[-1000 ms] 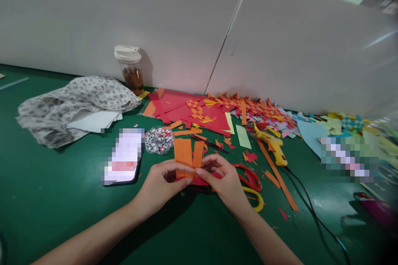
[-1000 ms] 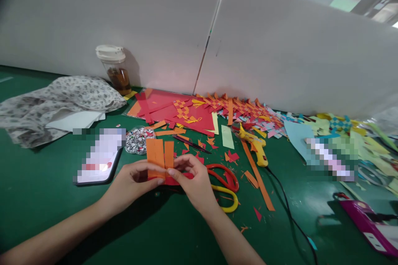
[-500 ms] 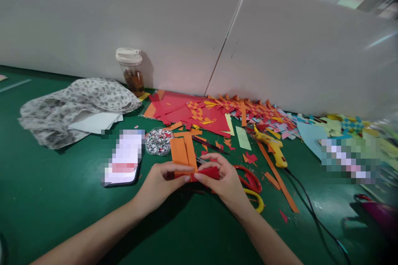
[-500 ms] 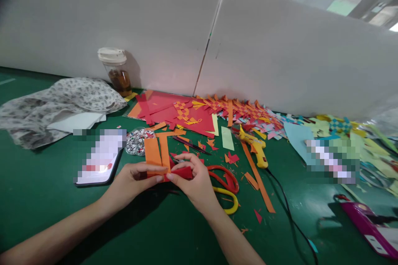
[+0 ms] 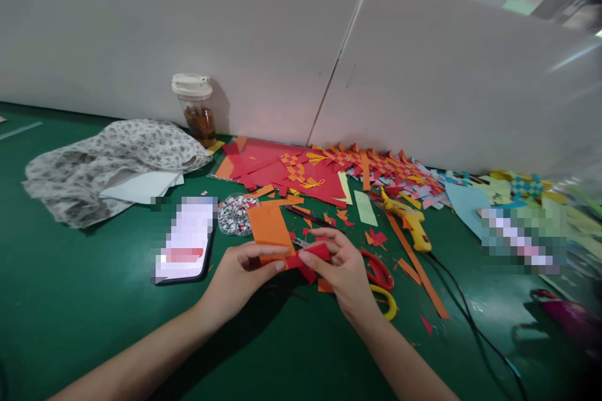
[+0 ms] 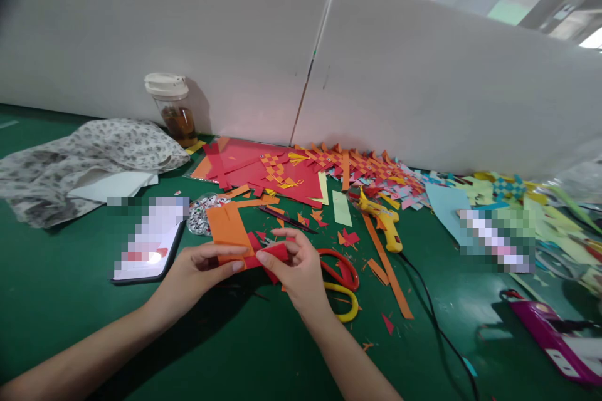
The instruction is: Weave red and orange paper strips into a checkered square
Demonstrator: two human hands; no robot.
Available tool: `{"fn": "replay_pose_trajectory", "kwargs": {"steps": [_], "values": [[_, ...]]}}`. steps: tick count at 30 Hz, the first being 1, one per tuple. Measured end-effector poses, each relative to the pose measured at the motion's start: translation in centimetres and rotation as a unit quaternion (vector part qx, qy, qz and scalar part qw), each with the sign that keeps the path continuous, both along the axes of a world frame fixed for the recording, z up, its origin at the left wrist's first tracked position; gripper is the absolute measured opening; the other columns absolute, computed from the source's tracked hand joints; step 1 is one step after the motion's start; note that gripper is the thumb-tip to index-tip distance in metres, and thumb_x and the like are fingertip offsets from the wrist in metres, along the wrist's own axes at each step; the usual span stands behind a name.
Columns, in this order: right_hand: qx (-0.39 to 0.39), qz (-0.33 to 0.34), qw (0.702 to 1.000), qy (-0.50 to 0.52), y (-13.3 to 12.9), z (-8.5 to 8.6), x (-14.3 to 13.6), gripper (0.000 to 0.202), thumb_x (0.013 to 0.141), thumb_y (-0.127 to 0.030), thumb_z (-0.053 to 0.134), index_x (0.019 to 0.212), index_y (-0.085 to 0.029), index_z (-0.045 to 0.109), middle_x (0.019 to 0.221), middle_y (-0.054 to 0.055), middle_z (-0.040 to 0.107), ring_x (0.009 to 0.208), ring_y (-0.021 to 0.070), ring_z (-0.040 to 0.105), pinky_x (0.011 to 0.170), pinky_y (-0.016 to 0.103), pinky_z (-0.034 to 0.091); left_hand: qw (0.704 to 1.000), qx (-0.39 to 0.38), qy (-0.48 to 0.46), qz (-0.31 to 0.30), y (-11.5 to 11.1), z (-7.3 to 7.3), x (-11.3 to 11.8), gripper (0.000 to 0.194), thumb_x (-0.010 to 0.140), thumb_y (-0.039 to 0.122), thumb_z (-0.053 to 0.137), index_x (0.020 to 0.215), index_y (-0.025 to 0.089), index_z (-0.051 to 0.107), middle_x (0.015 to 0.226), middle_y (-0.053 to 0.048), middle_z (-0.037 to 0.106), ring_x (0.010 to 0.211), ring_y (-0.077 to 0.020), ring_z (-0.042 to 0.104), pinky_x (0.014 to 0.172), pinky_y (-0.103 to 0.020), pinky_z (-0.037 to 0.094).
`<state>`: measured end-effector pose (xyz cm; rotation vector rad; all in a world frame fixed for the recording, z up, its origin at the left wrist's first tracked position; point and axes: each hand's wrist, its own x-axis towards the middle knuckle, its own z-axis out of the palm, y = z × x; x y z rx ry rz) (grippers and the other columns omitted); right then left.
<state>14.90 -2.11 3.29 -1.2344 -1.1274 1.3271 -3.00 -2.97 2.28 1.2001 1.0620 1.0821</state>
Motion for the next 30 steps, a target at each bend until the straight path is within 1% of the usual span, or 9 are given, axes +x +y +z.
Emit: {"fn": "replay_pose_trajectory", "kwargs": {"steps": [3, 5, 7, 9, 14, 18, 21, 25, 30], "values": [[-0.034, 0.010, 0.999, 0.017, -0.1, -0.2, -0.5, 0.048, 0.052, -0.023, 0.083, 0.094, -0.020, 0.060, 0.068, -0.002, 0.069, 0.058, 0.0119, 0.062, 0.055, 0.021, 0.048, 1.000, -0.010, -0.020, -0.001, 0.0, -0.3, 0.0, 0.017, 0.069, 0.023, 0.071, 0.086, 0.023, 0.073, 0.093, -0.003, 0.074, 0.087, -0.0198, 0.067, 0.079, -0.028, 0.053], [-0.040, 0.009, 0.999, 0.034, -0.2, -0.5, -0.8, 0.041, 0.050, -0.023, 0.083, 0.085, -0.019, 0.065, 0.066, -0.002, 0.069, 0.058, 0.0120, 0.062, 0.058, 0.022, 0.049, 0.999, -0.018, -0.028, -0.001, 0.0, -0.4, 0.0, 0.018, 0.069, 0.023, 0.071, 0.087, 0.023, 0.073, 0.092, -0.004, 0.074, 0.086, -0.0204, 0.068, 0.078, -0.029, 0.054], [-0.038, 0.005, 0.998, 0.052, -0.2, -0.7, -1.1, 0.028, 0.052, -0.026, 0.082, 0.075, -0.017, 0.068, 0.062, -0.001, 0.069, 0.057, 0.0121, 0.062, 0.059, 0.023, 0.050, 0.999, -0.024, -0.036, -0.003, -0.1, -0.4, 0.0, 0.019, 0.069, 0.023, 0.071, 0.088, 0.022, 0.072, 0.092, -0.004, 0.074, 0.085, -0.0206, 0.068, 0.078, -0.029, 0.054], [-0.043, 0.000, 0.997, 0.064, -0.3, -0.8, -1.3, 0.022, 0.056, -0.029, 0.080, 0.070, -0.016, 0.070, 0.057, 0.000, 0.068, 0.054, 0.0121, 0.062, 0.059, 0.023, 0.051, 0.999, -0.029, -0.044, -0.008, -0.1, -0.3, 0.0, 0.020, 0.069, 0.023, 0.071, 0.088, 0.022, 0.072, 0.092, -0.005, 0.074, 0.085, -0.0208, 0.068, 0.079, -0.030, 0.054], [-0.049, -0.016, 0.997, 0.064, -0.3, -0.9, -1.3, 0.021, 0.057, -0.030, 0.079, 0.069, -0.015, 0.071, 0.054, 0.002, 0.069, 0.051, 0.0126, 0.063, 0.054, 0.023, 0.051, 0.999, -0.030, -0.041, -0.012, -0.1, -0.3, 0.1, 0.020, 0.069, 0.023, 0.070, 0.089, 0.021, 0.072, 0.093, -0.005, 0.074, 0.086, -0.0207, 0.068, 0.079, -0.030, 0.054], [-0.036, -0.018, 0.997, 0.062, -0.2, -1.0, -1.3, 0.019, 0.059, -0.030, 0.079, 0.066, -0.015, 0.070, 0.054, 0.002, 0.069, 0.050, 0.0115, 0.063, 0.053, 0.021, 0.051, 1.000, -0.014, -0.014, -0.016, -0.1, -0.4, 0.1, 0.020, 0.070, 0.023, 0.070, 0.090, 0.021, 0.073, 0.095, -0.005, 0.073, 0.088, -0.0204, 0.067, 0.079, -0.028, 0.053], [-0.034, -0.023, 0.997, 0.069, -0.3, -0.9, -1.2, 0.019, 0.062, -0.032, 0.077, 0.063, -0.015, 0.070, 0.053, 0.002, 0.069, 0.048, 0.0110, 0.062, 0.052, 0.020, 0.051, 1.000, 0.002, 0.013, -0.003, -0.1, -0.6, 0.0, 0.020, 0.070, 0.024, 0.070, 0.090, 0.023, 0.073, 0.095, -0.004, 0.073, 0.087, -0.0201, 0.067, 0.078, -0.027, 0.053], [-0.024, -0.025, 0.996, 0.081, -0.3, -1.0, -1.0, 0.023, 0.072, -0.038, 0.069, 0.067, -0.015, 0.071, 0.055, 0.002, 0.068, 0.049, 0.0112, 0.062, 0.054, 0.021, 0.052, 1.000, -0.002, 0.028, 0.002, 0.0, -0.7, 0.0, 0.021, 0.070, 0.027, 0.070, 0.091, 0.024, 0.072, 0.094, -0.004, 0.073, 0.084, -0.0207, 0.068, 0.076, -0.029, 0.053], [-0.017, -0.042, 0.995, 0.090, -0.4, -1.2, -1.1, 0.022, 0.072, -0.038, 0.068, 0.069, -0.016, 0.070, 0.057, 0.001, 0.068, 0.052, 0.0126, 0.063, 0.056, 0.024, 0.053, 1.000, -0.011, 0.010, 0.004, 0.0, -0.3, 0.2, 0.022, 0.069, 0.026, 0.070, 0.091, 0.023, 0.072, 0.096, -0.005, 0.073, 0.088, -0.0221, 0.067, 0.081, -0.033, 0.053]]}}
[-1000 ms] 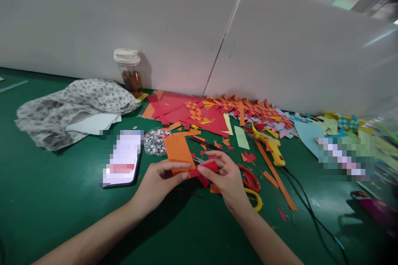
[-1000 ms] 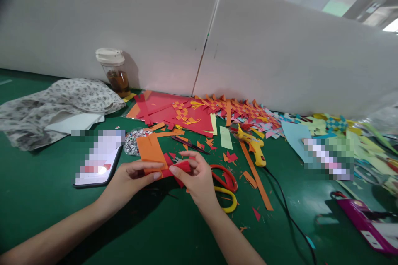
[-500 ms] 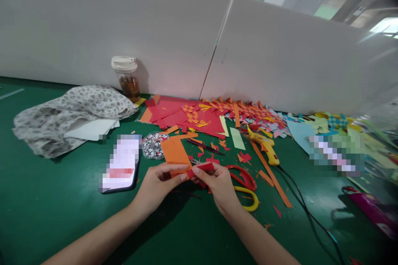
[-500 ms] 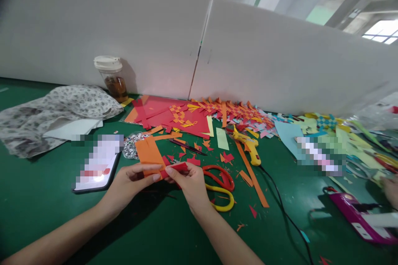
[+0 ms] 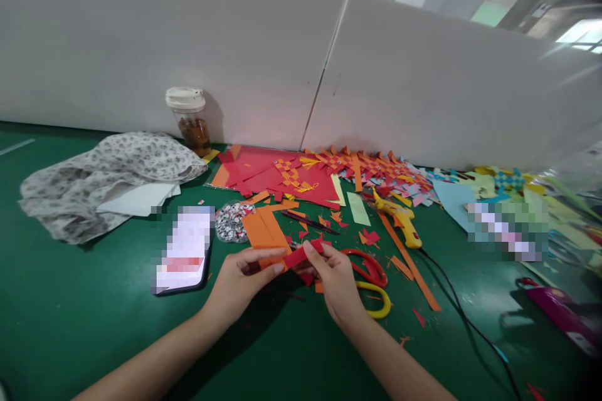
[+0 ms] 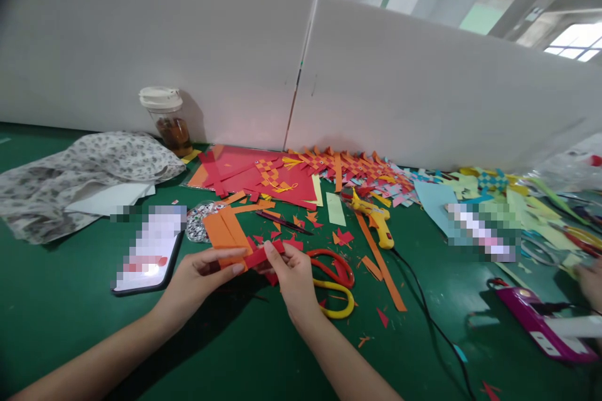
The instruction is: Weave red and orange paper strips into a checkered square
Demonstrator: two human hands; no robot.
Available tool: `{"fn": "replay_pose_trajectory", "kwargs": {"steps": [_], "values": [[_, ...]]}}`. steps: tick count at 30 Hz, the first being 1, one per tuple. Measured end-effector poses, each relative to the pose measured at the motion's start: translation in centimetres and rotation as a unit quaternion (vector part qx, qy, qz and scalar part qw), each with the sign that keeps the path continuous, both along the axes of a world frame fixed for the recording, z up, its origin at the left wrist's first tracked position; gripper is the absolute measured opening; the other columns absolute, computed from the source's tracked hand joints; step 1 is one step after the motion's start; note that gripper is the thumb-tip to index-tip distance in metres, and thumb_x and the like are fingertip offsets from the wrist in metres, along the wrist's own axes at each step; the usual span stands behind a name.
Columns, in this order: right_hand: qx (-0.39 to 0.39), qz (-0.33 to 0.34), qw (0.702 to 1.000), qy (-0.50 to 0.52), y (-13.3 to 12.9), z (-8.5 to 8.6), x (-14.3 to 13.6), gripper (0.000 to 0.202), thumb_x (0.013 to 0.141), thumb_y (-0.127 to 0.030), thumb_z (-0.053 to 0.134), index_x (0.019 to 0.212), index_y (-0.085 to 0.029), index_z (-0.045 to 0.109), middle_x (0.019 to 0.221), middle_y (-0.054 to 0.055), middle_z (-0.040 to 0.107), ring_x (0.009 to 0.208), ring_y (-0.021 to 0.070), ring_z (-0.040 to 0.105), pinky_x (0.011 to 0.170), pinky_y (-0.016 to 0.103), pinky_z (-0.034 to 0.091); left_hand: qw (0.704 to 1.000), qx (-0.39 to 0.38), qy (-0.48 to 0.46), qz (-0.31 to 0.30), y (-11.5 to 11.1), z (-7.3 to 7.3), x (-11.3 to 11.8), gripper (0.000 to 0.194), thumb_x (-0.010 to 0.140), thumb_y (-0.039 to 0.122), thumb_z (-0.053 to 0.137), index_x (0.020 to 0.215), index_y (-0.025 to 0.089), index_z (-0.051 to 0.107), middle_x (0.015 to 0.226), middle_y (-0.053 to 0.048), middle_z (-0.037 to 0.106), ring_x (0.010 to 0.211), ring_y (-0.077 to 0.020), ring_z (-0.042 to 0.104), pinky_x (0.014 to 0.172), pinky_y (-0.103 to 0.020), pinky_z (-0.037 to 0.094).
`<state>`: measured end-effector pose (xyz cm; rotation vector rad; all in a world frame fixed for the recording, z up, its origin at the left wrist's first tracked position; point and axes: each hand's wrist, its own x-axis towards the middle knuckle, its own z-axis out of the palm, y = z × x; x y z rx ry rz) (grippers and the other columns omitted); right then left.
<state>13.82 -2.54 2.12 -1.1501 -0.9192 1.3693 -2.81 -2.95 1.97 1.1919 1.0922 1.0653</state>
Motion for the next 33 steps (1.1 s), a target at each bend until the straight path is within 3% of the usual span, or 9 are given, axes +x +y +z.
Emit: {"fn": "replay_pose_trajectory", "kwargs": {"steps": [7, 12, 21, 25, 33], "values": [[-0.001, 0.021, 1.000, -0.016, -0.39, 0.19, -0.16, 0.023, 0.056, -0.027, 0.080, 0.075, -0.019, 0.071, 0.071, 0.001, 0.072, 0.067, 0.0167, 0.066, 0.070, 0.029, 0.053, 0.999, -0.014, -0.047, -0.009, -0.33, 0.03, 0.23, 0.021, 0.069, 0.022, 0.070, 0.090, 0.021, 0.072, 0.096, -0.005, 0.073, 0.089, -0.0218, 0.067, 0.082, -0.034, 0.053], [0.008, 0.009, 0.998, -0.054, -0.34, 0.24, -0.24, 0.019, 0.054, -0.027, 0.080, 0.070, -0.019, 0.072, 0.069, 0.001, 0.072, 0.068, 0.0180, 0.066, 0.072, 0.031, 0.052, 0.999, 0.006, -0.047, -0.026, -0.31, 0.11, 0.02, 0.017, 0.072, 0.023, 0.068, 0.088, 0.022, 0.072, 0.092, -0.003, 0.074, 0.085, -0.0197, 0.068, 0.079, -0.030, 0.054], [0.004, 0.045, 0.999, -0.025, -0.55, 0.22, -0.56, 0.028, 0.053, -0.023, 0.081, 0.079, -0.019, 0.071, 0.078, 0.001, 0.074, 0.076, 0.0187, 0.067, 0.076, 0.031, 0.052, 0.999, 0.023, -0.018, 0.021, 0.11, -0.08, -0.45, 0.009, 0.073, 0.021, 0.066, 0.076, 0.021, 0.074, 0.081, -0.003, 0.075, 0.075, -0.0179, 0.068, 0.071, -0.026, 0.053], [0.000, 0.094, 0.994, -0.060, -0.67, 0.34, -0.79, 0.019, 0.058, -0.028, 0.078, 0.070, -0.015, 0.072, 0.068, 0.003, 0.072, 0.064, 0.0172, 0.066, 0.067, 0.030, 0.053, 0.999, 0.025, -0.023, 0.020, 0.14, 0.17, -0.46, 0.008, 0.071, 0.021, 0.066, 0.074, 0.020, 0.074, 0.080, -0.003, 0.075, 0.073, -0.0181, 0.068, 0.070, -0.027, 0.053], [0.003, 0.082, 0.994, -0.077, -0.46, 0.06, -0.68, 0.020, 0.060, -0.032, 0.077, 0.067, -0.014, 0.072, 0.059, 0.003, 0.069, 0.054, 0.0144, 0.062, 0.055, 0.025, 0.052, 0.999, 0.027, -0.024, 0.015, 0.07, 0.11, -0.49, 0.009, 0.072, 0.023, 0.066, 0.076, 0.020, 0.073, 0.075, -0.004, 0.074, 0.061, -0.0160, 0.065, 0.058, -0.025, 0.050]]}}
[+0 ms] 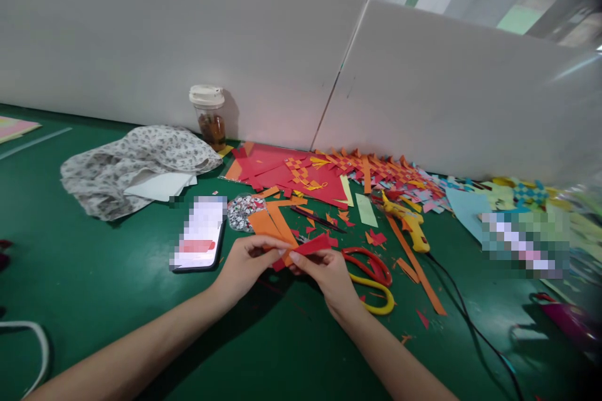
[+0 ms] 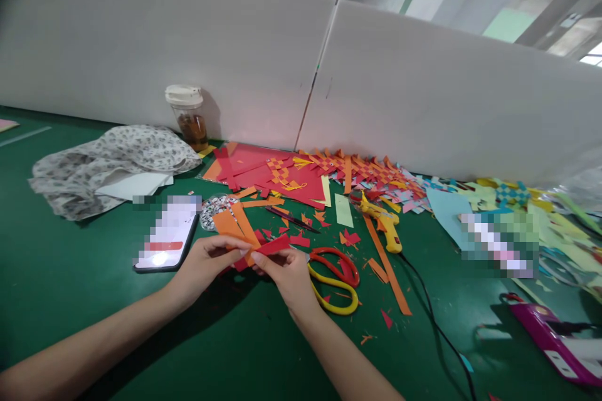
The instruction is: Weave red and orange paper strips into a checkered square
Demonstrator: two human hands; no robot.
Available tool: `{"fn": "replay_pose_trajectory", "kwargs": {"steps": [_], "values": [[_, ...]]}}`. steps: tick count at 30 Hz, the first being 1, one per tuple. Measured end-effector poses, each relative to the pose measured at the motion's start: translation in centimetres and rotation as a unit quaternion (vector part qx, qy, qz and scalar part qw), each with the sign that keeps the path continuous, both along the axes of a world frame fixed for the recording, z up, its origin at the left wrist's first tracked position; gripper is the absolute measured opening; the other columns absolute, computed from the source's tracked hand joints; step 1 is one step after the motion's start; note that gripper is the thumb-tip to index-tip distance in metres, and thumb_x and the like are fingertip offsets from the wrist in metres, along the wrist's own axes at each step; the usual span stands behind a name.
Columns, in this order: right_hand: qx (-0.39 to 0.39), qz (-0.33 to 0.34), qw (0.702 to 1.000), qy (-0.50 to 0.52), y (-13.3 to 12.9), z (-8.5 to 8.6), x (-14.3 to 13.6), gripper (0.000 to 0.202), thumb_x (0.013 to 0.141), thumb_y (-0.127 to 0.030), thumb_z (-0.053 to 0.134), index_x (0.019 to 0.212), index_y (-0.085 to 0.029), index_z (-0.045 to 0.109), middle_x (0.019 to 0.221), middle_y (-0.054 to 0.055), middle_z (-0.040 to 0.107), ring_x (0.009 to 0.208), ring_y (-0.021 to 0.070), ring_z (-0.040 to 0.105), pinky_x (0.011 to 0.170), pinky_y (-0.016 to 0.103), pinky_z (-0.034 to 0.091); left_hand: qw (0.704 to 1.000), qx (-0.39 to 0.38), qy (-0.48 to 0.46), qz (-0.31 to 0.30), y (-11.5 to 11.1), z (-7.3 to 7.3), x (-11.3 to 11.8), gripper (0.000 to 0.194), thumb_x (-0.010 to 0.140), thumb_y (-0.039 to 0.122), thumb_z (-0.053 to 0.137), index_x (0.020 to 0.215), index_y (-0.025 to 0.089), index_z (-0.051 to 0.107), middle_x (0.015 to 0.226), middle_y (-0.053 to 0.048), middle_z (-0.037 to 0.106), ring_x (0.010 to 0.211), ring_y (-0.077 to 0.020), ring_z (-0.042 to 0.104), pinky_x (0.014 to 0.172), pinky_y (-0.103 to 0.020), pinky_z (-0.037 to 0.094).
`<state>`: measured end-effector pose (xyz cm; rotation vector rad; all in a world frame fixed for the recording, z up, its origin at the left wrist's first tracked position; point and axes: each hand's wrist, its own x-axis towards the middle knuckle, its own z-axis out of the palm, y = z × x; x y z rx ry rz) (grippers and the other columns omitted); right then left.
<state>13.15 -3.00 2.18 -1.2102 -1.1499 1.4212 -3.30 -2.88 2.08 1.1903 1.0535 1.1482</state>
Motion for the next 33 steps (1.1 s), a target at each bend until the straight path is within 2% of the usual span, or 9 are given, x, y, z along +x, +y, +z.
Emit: {"fn": "replay_pose_trajectory", "kwargs": {"steps": [12, 16, 20, 24, 26, 29, 31, 33], "values": [[-0.026, 0.006, 1.000, -0.011, 0.0, 0.4, 0.1, 0.023, 0.055, -0.032, 0.079, 0.065, -0.013, 0.072, 0.057, 0.005, 0.070, 0.052, 0.0154, 0.064, 0.055, 0.026, 0.053, 1.000, -0.022, -0.016, 0.014, -0.1, 0.2, 0.2, 0.010, 0.069, 0.024, 0.068, 0.075, 0.017, 0.073, 0.077, -0.005, 0.074, 0.066, -0.0178, 0.066, 0.063, -0.027, 0.052], [-0.039, 0.001, 0.999, -0.011, 0.0, 0.5, 0.1, 0.025, 0.054, -0.031, 0.080, 0.067, -0.012, 0.072, 0.057, 0.005, 0.070, 0.053, 0.0167, 0.065, 0.055, 0.027, 0.054, 1.000, -0.008, -0.011, 0.021, 0.1, 0.2, 0.1, 0.011, 0.071, 0.024, 0.067, 0.078, 0.019, 0.073, 0.081, -0.005, 0.074, 0.071, -0.0182, 0.067, 0.066, -0.027, 0.052], [-0.042, -0.003, 0.999, -0.018, -0.1, 0.4, 0.1, 0.025, 0.053, -0.031, 0.080, 0.066, -0.011, 0.072, 0.057, 0.006, 0.070, 0.051, 0.0163, 0.065, 0.056, 0.027, 0.054, 0.997, -0.002, -0.001, 0.081, 0.7, 0.3, -0.5, 0.011, 0.072, 0.025, 0.066, 0.080, 0.021, 0.073, 0.088, -0.004, 0.073, 0.081, -0.0188, 0.066, 0.072, -0.026, 0.051], [-0.033, -0.005, 0.999, -0.010, -0.1, 0.3, 0.3, 0.025, 0.054, -0.030, 0.080, 0.067, -0.011, 0.072, 0.057, 0.005, 0.070, 0.052, 0.0154, 0.064, 0.057, 0.027, 0.054, 0.987, 0.001, -0.053, 0.154, 1.2, 0.4, -1.0, 0.017, 0.073, 0.028, 0.067, 0.088, 0.020, 0.070, 0.085, -0.003, 0.072, 0.074, -0.0159, 0.065, 0.065, -0.024, 0.050], [-0.028, -0.016, 0.999, -0.004, 0.0, 0.2, 0.4, 0.023, 0.055, -0.030, 0.080, 0.067, -0.012, 0.072, 0.058, 0.005, 0.070, 0.053, 0.0149, 0.064, 0.057, 0.026, 0.054, 0.978, 0.021, -0.092, 0.188, 1.3, 0.6, -1.1, 0.025, 0.075, 0.029, 0.065, 0.099, 0.022, 0.066, 0.089, -0.002, 0.071, 0.076, -0.0153, 0.065, 0.065, -0.023, 0.050], [-0.021, -0.052, 0.998, -0.002, 0.1, 0.4, 0.5, 0.021, 0.057, -0.030, 0.079, 0.065, -0.012, 0.071, 0.058, 0.005, 0.070, 0.052, 0.0142, 0.064, 0.056, 0.025, 0.054, 0.964, 0.058, -0.146, 0.215, 1.3, 0.8, -1.0, 0.032, 0.079, 0.030, 0.061, 0.110, 0.025, 0.056, 0.106, -0.003, 0.066, 0.094, -0.0177, 0.062, 0.074, -0.026, 0.050], [-0.008, -0.090, 0.996, 0.010, 0.1, 0.5, 0.6, 0.019, 0.057, -0.029, 0.079, 0.064, -0.013, 0.071, 0.059, 0.005, 0.071, 0.053, 0.0149, 0.065, 0.058, 0.026, 0.055, 0.961, 0.073, -0.153, 0.220, 1.2, 0.9, -0.9, 0.030, 0.079, 0.029, 0.062, 0.108, 0.026, 0.054, 0.112, -0.003, 0.061, 0.102, -0.0183, 0.058, 0.077, -0.027, 0.050], [0.012, -0.130, 0.991, 0.033, 0.2, 0.5, 0.6, 0.018, 0.057, -0.028, 0.079, 0.064, -0.014, 0.071, 0.058, 0.003, 0.070, 0.054, 0.0160, 0.066, 0.061, 0.028, 0.057, 0.970, 0.062, -0.125, 0.196, 1.2, 1.0, -0.8, 0.021, 0.078, 0.029, 0.062, 0.097, 0.023, 0.057, 0.103, -0.002, 0.060, 0.096, -0.0170, 0.059, 0.072, -0.024, 0.050]]}}
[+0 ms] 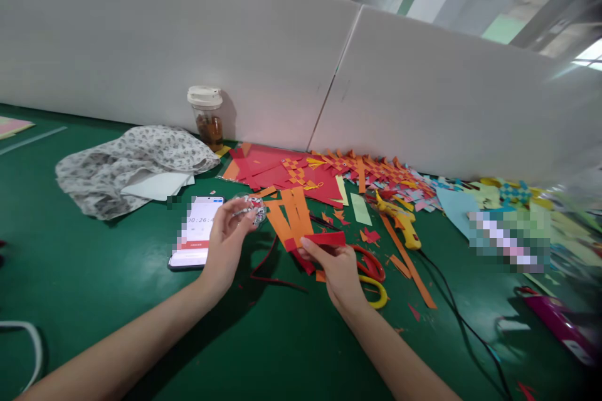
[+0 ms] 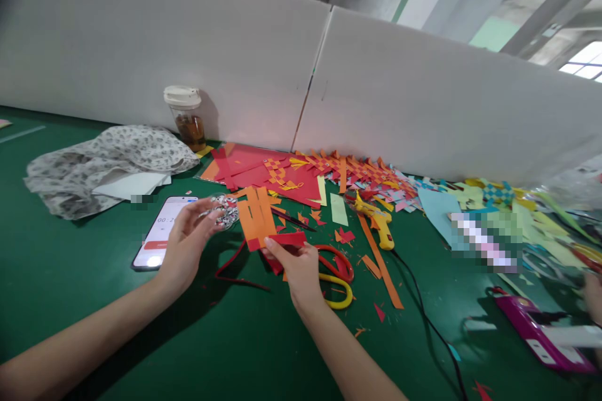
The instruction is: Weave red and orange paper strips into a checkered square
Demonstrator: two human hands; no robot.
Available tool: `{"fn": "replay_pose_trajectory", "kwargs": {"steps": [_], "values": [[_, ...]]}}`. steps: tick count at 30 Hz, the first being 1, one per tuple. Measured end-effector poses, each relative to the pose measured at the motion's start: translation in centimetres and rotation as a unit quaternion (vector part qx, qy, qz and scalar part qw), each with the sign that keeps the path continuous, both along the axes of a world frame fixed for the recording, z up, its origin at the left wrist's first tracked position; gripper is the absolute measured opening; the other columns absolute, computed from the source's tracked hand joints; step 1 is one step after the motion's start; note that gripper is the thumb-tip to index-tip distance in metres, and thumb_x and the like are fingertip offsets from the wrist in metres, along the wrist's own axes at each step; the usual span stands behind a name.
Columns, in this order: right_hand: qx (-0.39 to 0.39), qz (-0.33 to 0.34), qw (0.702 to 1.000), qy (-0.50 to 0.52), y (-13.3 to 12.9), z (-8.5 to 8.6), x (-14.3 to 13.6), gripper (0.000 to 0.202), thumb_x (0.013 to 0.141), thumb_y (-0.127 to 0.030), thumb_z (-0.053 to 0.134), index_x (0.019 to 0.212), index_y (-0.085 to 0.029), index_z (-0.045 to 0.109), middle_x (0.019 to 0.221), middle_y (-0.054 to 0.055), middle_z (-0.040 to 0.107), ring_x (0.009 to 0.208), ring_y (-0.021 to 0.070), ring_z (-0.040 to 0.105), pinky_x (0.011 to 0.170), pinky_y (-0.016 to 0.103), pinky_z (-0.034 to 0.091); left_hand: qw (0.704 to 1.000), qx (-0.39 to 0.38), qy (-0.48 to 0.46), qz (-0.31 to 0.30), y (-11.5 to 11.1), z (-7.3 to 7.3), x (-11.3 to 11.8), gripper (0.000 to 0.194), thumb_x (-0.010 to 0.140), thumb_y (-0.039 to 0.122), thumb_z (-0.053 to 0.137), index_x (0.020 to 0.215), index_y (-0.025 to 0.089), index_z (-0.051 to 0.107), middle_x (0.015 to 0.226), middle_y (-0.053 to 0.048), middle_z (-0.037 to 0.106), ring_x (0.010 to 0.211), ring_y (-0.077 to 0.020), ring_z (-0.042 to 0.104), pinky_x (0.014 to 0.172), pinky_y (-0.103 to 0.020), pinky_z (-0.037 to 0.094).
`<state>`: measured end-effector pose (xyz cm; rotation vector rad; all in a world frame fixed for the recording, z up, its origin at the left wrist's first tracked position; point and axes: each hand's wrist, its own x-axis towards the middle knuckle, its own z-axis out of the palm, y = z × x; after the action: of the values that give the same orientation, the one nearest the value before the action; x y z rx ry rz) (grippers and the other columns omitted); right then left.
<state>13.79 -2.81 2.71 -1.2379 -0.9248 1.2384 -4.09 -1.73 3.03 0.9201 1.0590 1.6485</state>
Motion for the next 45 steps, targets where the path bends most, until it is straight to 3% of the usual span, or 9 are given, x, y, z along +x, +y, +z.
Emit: {"fn": "replay_pose_trajectory", "kwargs": {"steps": [5, 11, 15, 21, 36, 42, 45], "values": [[0.035, -0.040, 0.998, 0.030, -0.1, -0.1, 0.0, 0.016, 0.055, -0.025, 0.081, 0.065, -0.015, 0.072, 0.060, 0.003, 0.072, 0.055, 0.0193, 0.068, 0.062, 0.032, 0.059, 0.976, -0.088, 0.103, -0.171, -0.4, 0.1, 0.4, 0.018, 0.075, 0.034, 0.064, 0.072, 0.017, 0.059, 0.066, 0.001, 0.059, 0.062, -0.0119, 0.058, 0.054, -0.020, 0.045], [0.051, -0.034, 0.998, -0.004, -0.7, -0.2, -0.2, 0.013, 0.059, -0.024, 0.079, 0.065, -0.015, 0.072, 0.061, 0.004, 0.072, 0.055, 0.0195, 0.068, 0.062, 0.031, 0.059, 0.932, -0.121, 0.157, -0.303, -0.9, -0.2, 0.6, 0.028, 0.075, 0.041, 0.062, 0.074, 0.014, 0.068, 0.068, -0.003, 0.065, 0.066, -0.0147, 0.061, 0.056, -0.021, 0.044], [0.045, -0.003, 0.999, -0.030, -0.9, -0.2, -0.4, 0.014, 0.059, -0.025, 0.078, 0.066, -0.015, 0.072, 0.059, 0.003, 0.072, 0.056, 0.0186, 0.068, 0.062, 0.029, 0.057, 0.938, -0.110, 0.125, -0.305, -0.9, -0.3, 0.6, 0.022, 0.075, 0.038, 0.064, 0.081, 0.016, 0.069, 0.072, -0.003, 0.067, 0.067, -0.0142, 0.061, 0.055, -0.020, 0.045], [0.041, 0.013, 0.999, -0.014, -1.0, -0.5, -0.6, 0.012, 0.060, -0.025, 0.078, 0.066, -0.017, 0.072, 0.060, 0.002, 0.071, 0.055, 0.0153, 0.066, 0.059, 0.024, 0.056, 0.945, -0.122, 0.088, -0.290, -0.9, -0.4, 0.7, 0.017, 0.076, 0.033, 0.064, 0.072, 0.018, 0.069, 0.067, -0.001, 0.066, 0.064, -0.0123, 0.060, 0.059, -0.021, 0.048], [-0.006, 0.064, 0.998, 0.018, -0.4, -0.7, -0.5, 0.017, 0.057, -0.024, 0.080, 0.070, -0.015, 0.072, 0.068, 0.003, 0.073, 0.060, 0.0154, 0.066, 0.061, 0.026, 0.057, 0.951, -0.108, 0.111, -0.269, -0.7, -1.0, 0.9, 0.018, 0.075, 0.031, 0.064, 0.065, 0.017, 0.068, 0.063, 0.001, 0.066, 0.060, -0.0106, 0.060, 0.059, -0.020, 0.049], [0.001, 0.041, 0.999, -0.005, -0.6, -0.5, -0.6, 0.015, 0.057, -0.025, 0.079, 0.066, -0.015, 0.072, 0.061, 0.002, 0.071, 0.054, 0.0132, 0.064, 0.057, 0.024, 0.056, 0.941, -0.110, 0.068, -0.314, -1.0, -1.0, 0.8, 0.015, 0.072, 0.025, 0.069, 0.085, 0.018, 0.070, 0.085, -0.004, 0.073, 0.079, -0.0158, 0.065, 0.073, -0.024, 0.049], [-0.007, 0.051, 0.999, -0.002, -0.5, -0.5, -0.6, 0.016, 0.059, -0.025, 0.078, 0.068, -0.014, 0.072, 0.064, 0.003, 0.071, 0.056, 0.0135, 0.064, 0.058, 0.024, 0.056, 0.946, -0.118, 0.042, -0.299, -0.9, -1.1, 1.0, 0.016, 0.069, 0.022, 0.071, 0.084, 0.016, 0.067, 0.079, -0.003, 0.073, 0.075, -0.0149, 0.066, 0.072, -0.025, 0.049]]}}
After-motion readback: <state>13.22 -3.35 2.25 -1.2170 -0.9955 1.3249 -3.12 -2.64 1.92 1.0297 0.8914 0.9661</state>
